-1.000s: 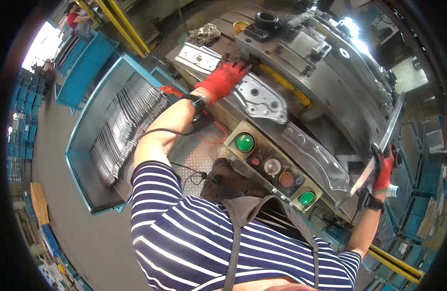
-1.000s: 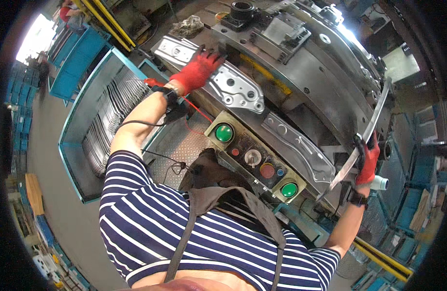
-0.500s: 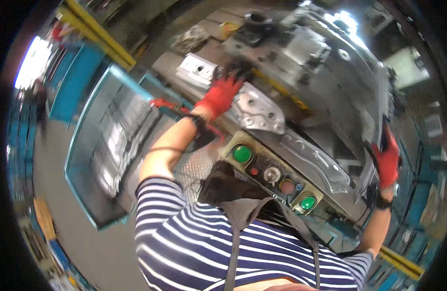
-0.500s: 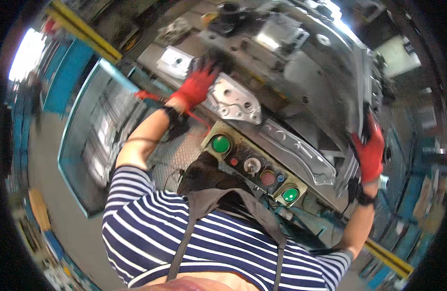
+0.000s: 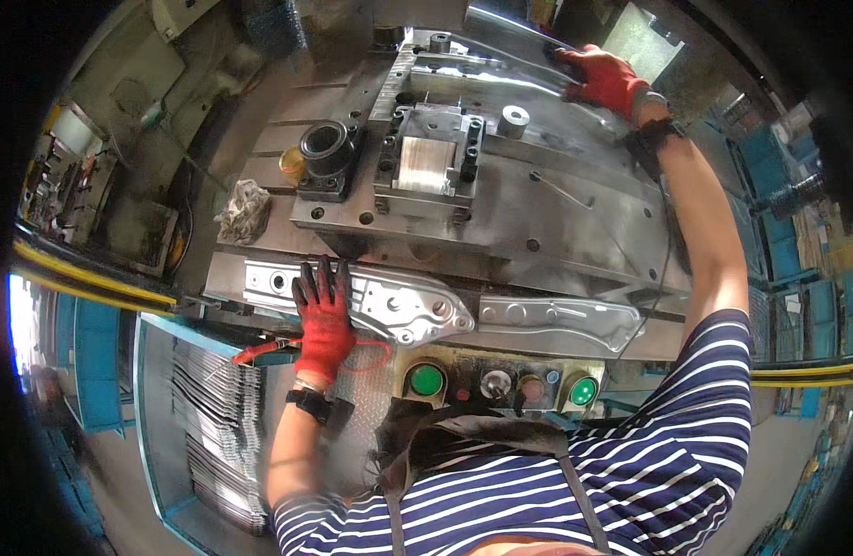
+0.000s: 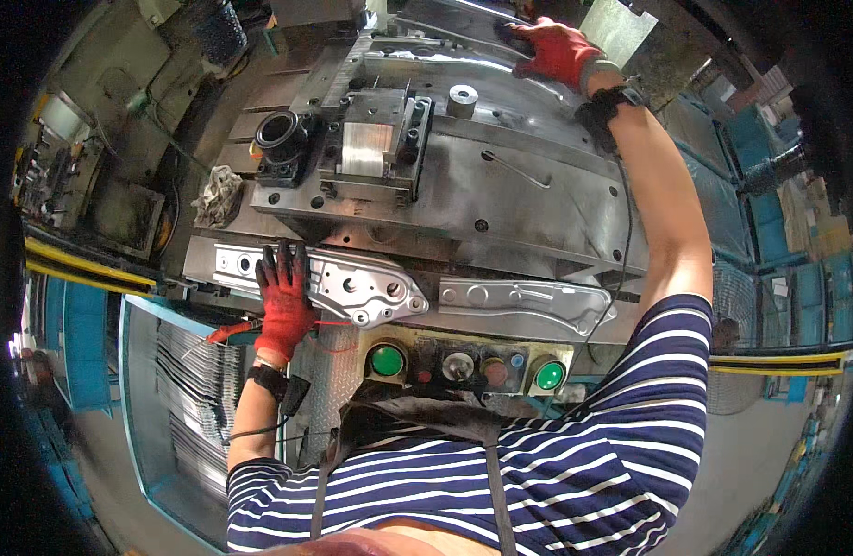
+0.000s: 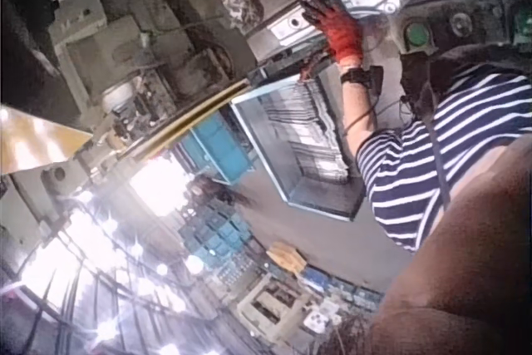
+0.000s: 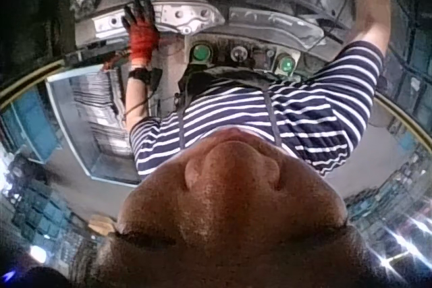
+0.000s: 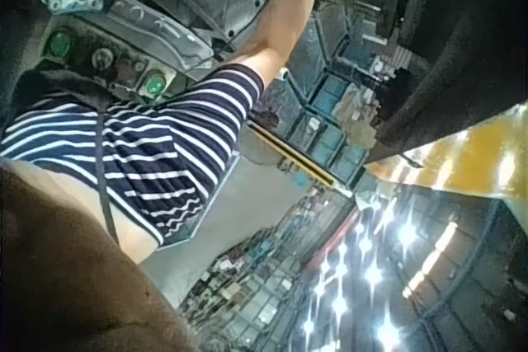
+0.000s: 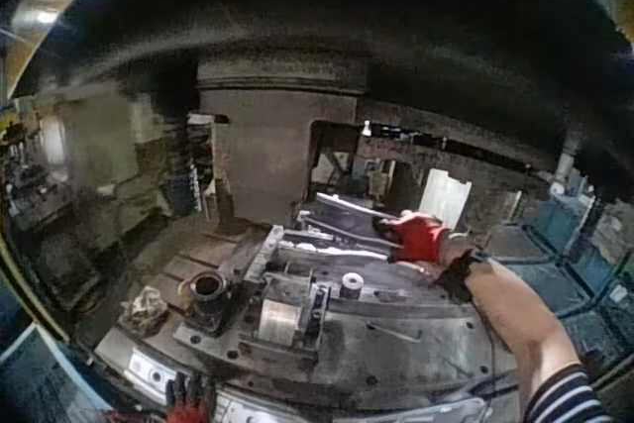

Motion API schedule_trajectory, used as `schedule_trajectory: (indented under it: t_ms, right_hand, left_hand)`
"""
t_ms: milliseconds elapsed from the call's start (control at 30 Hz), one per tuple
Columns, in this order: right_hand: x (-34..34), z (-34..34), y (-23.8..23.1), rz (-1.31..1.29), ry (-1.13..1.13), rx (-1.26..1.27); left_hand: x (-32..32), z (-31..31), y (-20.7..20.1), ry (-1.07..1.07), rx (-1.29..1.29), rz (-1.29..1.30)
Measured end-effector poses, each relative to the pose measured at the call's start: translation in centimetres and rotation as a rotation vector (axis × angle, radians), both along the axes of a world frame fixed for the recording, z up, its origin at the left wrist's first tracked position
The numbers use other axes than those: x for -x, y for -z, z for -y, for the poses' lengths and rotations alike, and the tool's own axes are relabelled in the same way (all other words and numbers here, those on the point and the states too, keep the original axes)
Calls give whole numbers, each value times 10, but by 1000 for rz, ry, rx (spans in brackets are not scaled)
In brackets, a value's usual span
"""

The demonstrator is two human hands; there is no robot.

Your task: Operating an industrial metal press by placing components, activating the machine with safety buttons, and sorting the results into bins.

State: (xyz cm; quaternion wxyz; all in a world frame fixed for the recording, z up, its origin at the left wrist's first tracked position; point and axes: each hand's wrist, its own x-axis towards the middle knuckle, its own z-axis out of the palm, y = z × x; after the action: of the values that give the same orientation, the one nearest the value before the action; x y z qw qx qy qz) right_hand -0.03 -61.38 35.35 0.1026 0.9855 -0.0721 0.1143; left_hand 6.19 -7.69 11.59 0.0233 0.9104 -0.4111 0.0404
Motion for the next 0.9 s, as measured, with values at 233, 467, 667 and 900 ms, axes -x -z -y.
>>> schedule_trajectory:
  t_ms: [233,467,667,900]
  right_hand:
    - [-45,-25,12,-183,17,40]
    - [-66,9,52,-311,-187,0]
    - [-70,-3,54,-168,226,-537]
    - [96,-76,75,202,36,-177]
  left_hand:
    - [-6,5,9,-21,-15,104]
    - [4,0,2,-21,103,-15]
    - [16,-5,1,-79,154,2]
    - [52,-35,23,-293,510,-135]
